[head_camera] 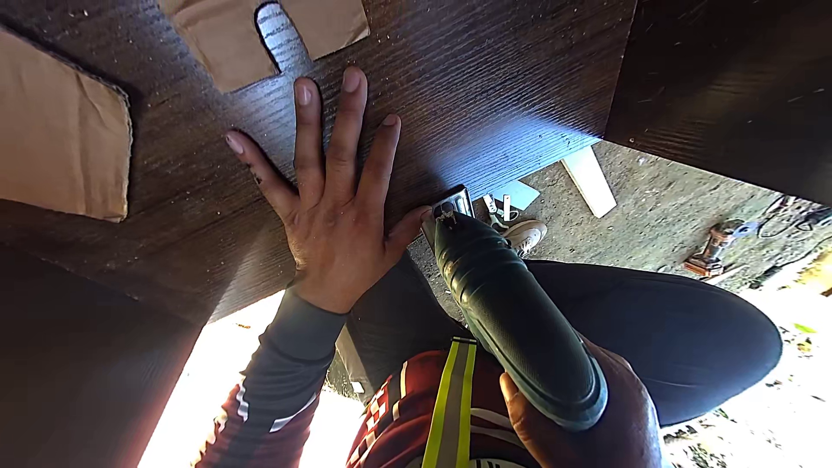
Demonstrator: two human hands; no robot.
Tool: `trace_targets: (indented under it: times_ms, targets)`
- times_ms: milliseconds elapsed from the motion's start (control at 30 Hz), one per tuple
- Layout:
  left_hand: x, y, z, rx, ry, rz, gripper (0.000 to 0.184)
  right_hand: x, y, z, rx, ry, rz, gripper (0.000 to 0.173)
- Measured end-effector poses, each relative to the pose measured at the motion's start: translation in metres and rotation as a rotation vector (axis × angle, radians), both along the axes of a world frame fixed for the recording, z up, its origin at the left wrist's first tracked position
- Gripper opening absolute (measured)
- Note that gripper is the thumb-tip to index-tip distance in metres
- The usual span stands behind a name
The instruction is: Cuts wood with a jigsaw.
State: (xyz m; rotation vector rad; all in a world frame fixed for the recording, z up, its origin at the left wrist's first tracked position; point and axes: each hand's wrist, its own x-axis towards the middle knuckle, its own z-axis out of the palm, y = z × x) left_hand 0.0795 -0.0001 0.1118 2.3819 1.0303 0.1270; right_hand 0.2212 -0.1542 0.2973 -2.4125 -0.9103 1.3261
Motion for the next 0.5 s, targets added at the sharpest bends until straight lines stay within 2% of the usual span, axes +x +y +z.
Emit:
trace_targets:
  times_ms: [500]
  targets:
    - [0.0009, -0.0006, 0.0001, -0.004, -0.011, 0.010, 0.082, -0.0031, 0.0047, 0.0004, 0.011, 0.025, -0.064, 0.035]
